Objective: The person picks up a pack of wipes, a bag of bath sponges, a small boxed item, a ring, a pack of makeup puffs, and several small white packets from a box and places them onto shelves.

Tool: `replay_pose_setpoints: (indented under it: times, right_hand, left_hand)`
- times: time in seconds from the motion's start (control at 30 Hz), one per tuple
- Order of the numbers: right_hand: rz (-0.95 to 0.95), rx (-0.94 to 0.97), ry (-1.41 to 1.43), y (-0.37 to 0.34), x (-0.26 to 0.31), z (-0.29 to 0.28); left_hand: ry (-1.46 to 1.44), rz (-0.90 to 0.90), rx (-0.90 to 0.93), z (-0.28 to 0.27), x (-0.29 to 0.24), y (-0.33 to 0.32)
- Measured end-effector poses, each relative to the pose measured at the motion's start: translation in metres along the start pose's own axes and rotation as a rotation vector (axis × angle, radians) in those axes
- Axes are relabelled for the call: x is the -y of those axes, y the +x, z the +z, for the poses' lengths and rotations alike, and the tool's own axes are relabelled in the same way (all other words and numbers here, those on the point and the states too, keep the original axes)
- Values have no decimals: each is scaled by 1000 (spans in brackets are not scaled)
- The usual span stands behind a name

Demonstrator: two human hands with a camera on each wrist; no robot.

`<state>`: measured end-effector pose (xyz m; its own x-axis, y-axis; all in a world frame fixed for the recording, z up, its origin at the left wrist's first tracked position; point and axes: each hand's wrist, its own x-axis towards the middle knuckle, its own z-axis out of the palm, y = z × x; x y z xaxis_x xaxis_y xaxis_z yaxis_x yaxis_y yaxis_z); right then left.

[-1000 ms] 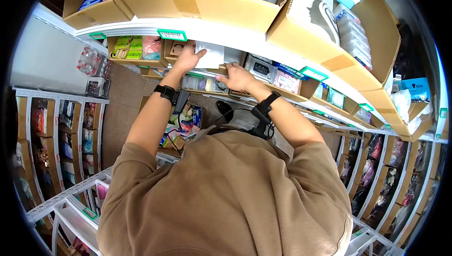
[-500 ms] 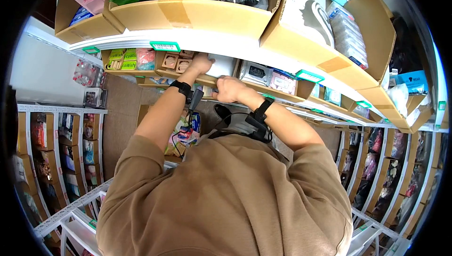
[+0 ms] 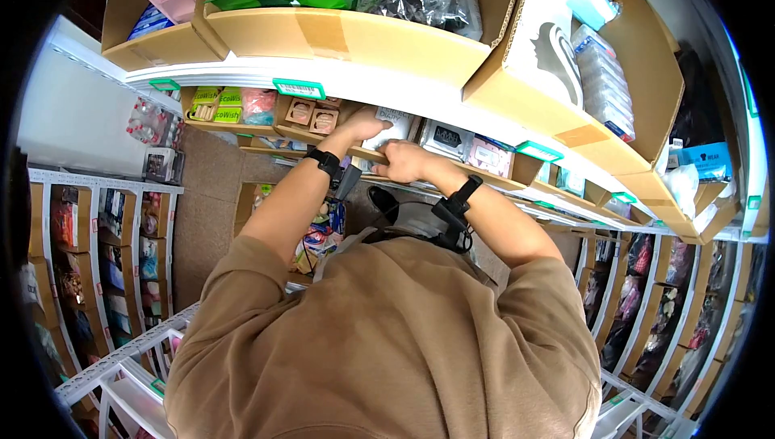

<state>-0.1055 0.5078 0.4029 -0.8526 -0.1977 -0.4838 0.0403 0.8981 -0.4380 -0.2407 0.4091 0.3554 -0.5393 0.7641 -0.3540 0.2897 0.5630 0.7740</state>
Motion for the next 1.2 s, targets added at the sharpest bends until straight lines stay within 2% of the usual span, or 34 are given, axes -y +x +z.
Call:
replay_pose_setpoints:
  times: [0.03, 0.07, 0.1, 0.13, 0.2, 0.37, 0.43, 0.47, 0.5, 0.57, 0.6, 0.63, 0.7, 0.77, 0.8, 0.83, 0.9, 0.97, 1.03, 1.1, 1.17, 1.2]
  right_hand:
    - [-13, -23, -7, 0, -1, 2]
    - [-54, -96, -20, -2, -1, 7]
    - [-55, -98, -19, -2, 1, 6]
    - [-53, -111, -35, -2, 2, 5]
    - [-51, -122, -54, -5, 8, 1]
    - [-69, -96, -138, -7, 22, -11]
    - [-58, -51, -150, -8, 23, -14]
    - [-100, -67, -140, -9, 20, -14]
    - [-142, -84, -129, -11, 19, -15]
    - [-141, -90, -73, -13, 18, -17]
    - [-183, -120, -35, -12, 17, -17]
    - [-225, -148, 4, -11, 17, -16]
    - [-269, -150, 17, -10, 26, -17]
    - [-140, 161, 64, -8, 39, -20]
    - [-190, 218, 91, -6, 38, -16]
    - [-194, 224, 90, -3, 38, -12]
    - [-166, 232, 7, 2, 38, -2]
    - [-80, 313, -48, 26, 17, 11]
    - [-49, 256, -39, 24, 25, 1]
    - [-73, 203, -101, 28, 17, 7]
    - [-28, 175, -56, 28, 18, -7]
    - [-4, 167, -55, 31, 13, -10]
  left_hand:
    - [-1, -1, -2, 5, 17, 10]
    - [-9, -104, -58, 11, 32, 21]
    - [-17, -205, -113, 7, 29, 17]
    - [-15, -206, -112, 5, 24, 15]
    - [138, -383, 18, 1, 9, 12]
    - [13, -447, 120, 7, 3, 24]
    - [-47, -480, 175, 16, 17, 36]
    - [-108, -346, 64, 23, 31, 40]
    - [-109, -346, 60, 17, 32, 37]
    - [-557, -427, 102, 7, 34, 32]
    - [-688, -467, 49, -8, 10, 6]
    - [-690, -471, 44, -10, 8, 0]
    - [-992, -482, -166, -12, 9, -5]
    - [-953, -460, -140, -14, 11, -11]
    - [-979, -422, -123, -13, 13, -14]
    - [-1006, -385, -105, -13, 15, -18]
    - [-986, -429, -109, -18, 13, -24]
    - [-823, -352, -115, -27, 12, -38]
    - [-977, -307, -123, -40, 4, -65]
    - [-1195, -150, -69, -59, 5, -106]
    - [-1264, 5, -65, -80, 21, -149]
    - [-1282, 32, -160, -87, 22, -174]
